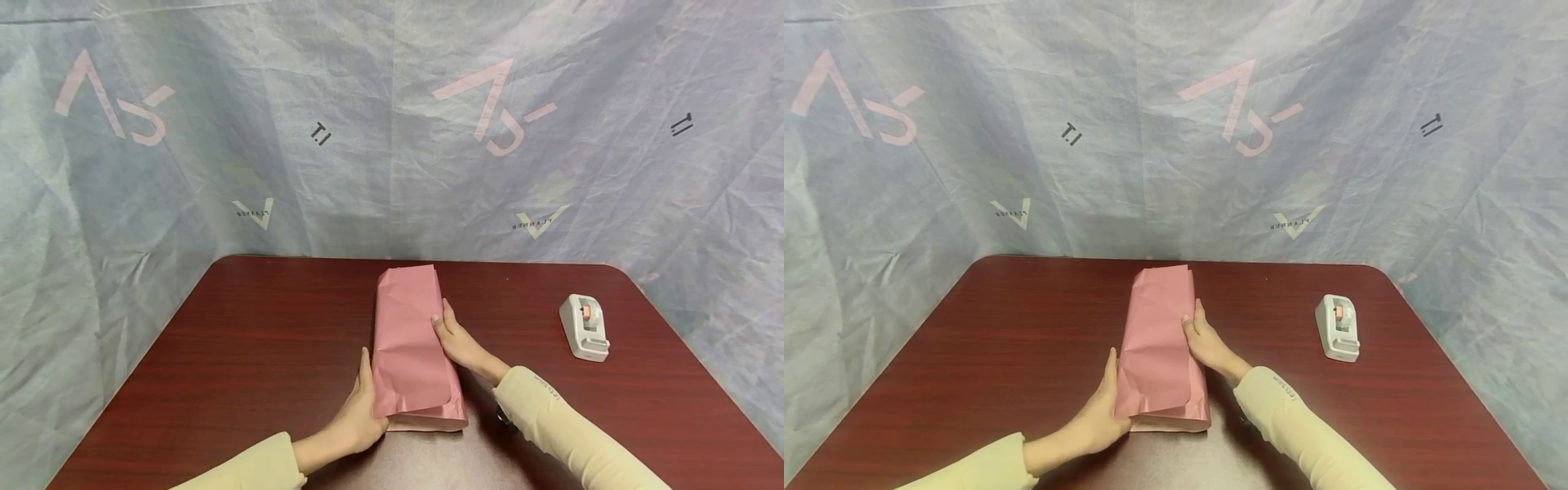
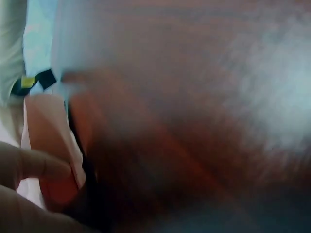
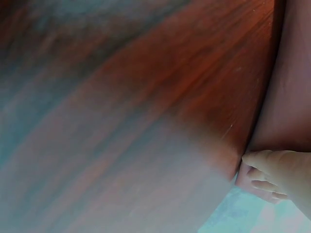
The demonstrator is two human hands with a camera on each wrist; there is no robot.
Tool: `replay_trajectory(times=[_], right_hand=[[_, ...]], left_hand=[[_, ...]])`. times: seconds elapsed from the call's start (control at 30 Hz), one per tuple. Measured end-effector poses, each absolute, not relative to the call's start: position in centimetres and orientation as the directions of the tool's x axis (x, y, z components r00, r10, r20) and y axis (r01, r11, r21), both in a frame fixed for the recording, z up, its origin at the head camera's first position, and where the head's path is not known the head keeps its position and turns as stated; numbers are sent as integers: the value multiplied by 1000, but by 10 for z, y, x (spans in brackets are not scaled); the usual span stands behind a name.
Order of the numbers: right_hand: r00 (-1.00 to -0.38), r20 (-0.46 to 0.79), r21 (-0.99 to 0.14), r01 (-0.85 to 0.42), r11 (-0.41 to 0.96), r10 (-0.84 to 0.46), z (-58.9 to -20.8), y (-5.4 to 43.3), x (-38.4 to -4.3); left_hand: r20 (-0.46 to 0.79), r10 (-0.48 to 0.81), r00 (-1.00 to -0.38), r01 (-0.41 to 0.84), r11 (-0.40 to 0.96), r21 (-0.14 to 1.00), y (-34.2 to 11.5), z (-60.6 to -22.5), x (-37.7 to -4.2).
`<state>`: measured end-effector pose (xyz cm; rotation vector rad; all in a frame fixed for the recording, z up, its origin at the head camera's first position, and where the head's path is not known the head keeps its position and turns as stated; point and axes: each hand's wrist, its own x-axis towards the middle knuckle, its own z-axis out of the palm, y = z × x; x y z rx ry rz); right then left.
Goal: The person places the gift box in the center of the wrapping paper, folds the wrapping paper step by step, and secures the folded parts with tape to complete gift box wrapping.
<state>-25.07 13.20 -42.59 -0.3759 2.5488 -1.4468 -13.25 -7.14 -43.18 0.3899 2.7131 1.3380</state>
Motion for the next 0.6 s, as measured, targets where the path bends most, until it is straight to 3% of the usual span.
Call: replay_trajectory(times=[0.27,0.43,0.6], right_hand=[[-952,-44,-862,-117,494,-303,-423,131,-249],[-950,-44,-861,-121,494,-310,-423,132,-249],[-948,-44,-859,-125,497,-315,-423,132,-249]], left_hand=[[129,253,-959,276,728,628,-65,-432,-120],[196,196,-961,257,892,371,-64,-430,-123],[332,215,-919,261,960,100,-61,-430,-128]])
